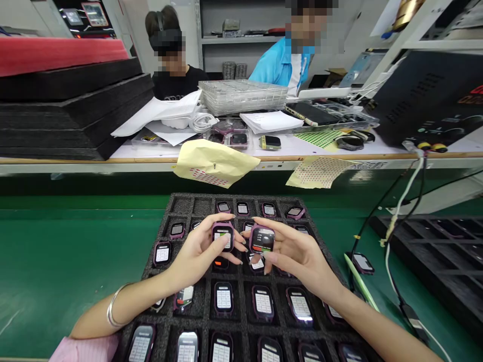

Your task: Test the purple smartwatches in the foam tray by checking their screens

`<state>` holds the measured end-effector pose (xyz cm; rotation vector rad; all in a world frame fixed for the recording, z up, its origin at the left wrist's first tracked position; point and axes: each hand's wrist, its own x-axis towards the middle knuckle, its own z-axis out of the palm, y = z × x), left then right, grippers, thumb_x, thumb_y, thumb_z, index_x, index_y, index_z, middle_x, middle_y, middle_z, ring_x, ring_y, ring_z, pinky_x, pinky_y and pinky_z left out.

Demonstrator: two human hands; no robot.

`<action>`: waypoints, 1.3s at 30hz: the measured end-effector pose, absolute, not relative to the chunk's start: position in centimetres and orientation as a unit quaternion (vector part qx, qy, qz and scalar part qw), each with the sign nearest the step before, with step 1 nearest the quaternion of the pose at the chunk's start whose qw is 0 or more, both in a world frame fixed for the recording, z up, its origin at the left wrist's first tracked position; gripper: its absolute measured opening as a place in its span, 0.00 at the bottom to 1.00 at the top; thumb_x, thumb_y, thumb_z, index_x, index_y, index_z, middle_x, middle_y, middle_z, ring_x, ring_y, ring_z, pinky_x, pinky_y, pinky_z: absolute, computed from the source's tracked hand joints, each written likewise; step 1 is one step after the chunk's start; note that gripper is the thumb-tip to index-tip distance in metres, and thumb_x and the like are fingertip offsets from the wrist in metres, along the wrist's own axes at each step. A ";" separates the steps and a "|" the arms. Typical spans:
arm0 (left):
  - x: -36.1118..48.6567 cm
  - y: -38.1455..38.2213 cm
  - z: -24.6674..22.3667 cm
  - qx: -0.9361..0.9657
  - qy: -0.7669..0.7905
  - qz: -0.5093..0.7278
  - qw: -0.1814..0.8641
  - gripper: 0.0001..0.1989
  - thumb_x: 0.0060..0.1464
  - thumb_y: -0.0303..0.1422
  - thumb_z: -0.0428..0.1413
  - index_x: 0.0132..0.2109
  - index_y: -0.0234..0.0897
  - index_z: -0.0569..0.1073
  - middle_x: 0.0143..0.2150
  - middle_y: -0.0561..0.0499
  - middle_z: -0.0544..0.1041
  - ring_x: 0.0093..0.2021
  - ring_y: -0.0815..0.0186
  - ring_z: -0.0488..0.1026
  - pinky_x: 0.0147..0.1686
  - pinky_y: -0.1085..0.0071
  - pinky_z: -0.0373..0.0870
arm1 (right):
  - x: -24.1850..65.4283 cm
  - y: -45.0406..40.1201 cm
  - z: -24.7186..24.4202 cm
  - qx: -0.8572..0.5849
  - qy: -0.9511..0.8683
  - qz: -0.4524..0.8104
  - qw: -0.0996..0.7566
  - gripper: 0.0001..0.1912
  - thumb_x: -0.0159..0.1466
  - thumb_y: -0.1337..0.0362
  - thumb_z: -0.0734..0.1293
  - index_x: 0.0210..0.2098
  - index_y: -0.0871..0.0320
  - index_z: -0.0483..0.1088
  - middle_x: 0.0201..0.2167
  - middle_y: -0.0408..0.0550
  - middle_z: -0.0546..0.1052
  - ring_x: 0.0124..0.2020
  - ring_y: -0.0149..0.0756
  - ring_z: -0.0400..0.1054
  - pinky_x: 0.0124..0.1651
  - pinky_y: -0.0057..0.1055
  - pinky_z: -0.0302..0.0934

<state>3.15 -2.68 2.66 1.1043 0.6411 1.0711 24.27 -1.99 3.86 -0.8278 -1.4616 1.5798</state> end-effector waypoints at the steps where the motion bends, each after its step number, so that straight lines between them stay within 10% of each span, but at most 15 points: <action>1: 3.1 -2.7 2.6 0.490 0.283 0.477 0.673 0.18 0.60 0.31 0.52 0.57 0.37 0.63 0.41 0.44 0.74 0.42 0.60 0.74 0.38 0.62 0.78 | 24.2 -2.0 3.8 -0.325 -0.577 0.628 0.409 0.24 0.62 0.67 0.70 0.57 0.55 0.64 0.45 0.52 0.75 0.33 0.38 0.74 0.29 0.30 0.72; 8: 3.2 -2.7 2.4 0.492 0.283 0.489 0.663 0.30 0.51 0.27 0.61 0.60 0.41 0.61 0.47 0.44 0.73 0.45 0.59 0.73 0.43 0.62 0.76 | 24.4 -1.9 3.7 -0.320 -0.572 0.637 0.406 0.26 0.62 0.66 0.70 0.58 0.54 0.64 0.45 0.51 0.75 0.35 0.39 0.75 0.31 0.30 0.72; 19: 2.9 -2.7 2.4 0.517 0.290 0.474 0.651 0.21 0.55 0.28 0.57 0.55 0.37 0.63 0.42 0.45 0.74 0.41 0.61 0.74 0.37 0.64 0.78 | 24.3 -1.8 3.4 -0.374 -0.568 0.587 0.439 0.14 0.65 0.61 0.67 0.51 0.55 0.70 0.38 0.50 0.77 0.24 0.34 0.73 0.21 0.26 0.67; 27: 3.3 -2.2 2.6 0.495 0.345 0.477 0.640 0.15 0.58 0.34 0.56 0.51 0.35 0.66 0.34 0.48 0.75 0.33 0.64 0.75 0.25 0.72 0.77 | 24.9 -2.1 3.5 -0.309 -0.568 0.659 0.385 0.27 0.61 0.64 0.71 0.58 0.54 0.63 0.49 0.55 0.74 0.35 0.41 0.74 0.30 0.31 0.71; 39: 0.7 -2.2 1.7 0.498 0.320 0.481 0.646 0.28 0.52 0.25 0.59 0.58 0.39 0.59 0.44 0.46 0.72 0.42 0.62 0.73 0.39 0.65 0.78 | 23.4 -0.1 3.3 -0.308 -0.580 0.663 0.359 0.27 0.61 0.66 0.71 0.58 0.54 0.64 0.46 0.53 0.75 0.36 0.40 0.75 0.32 0.31 0.72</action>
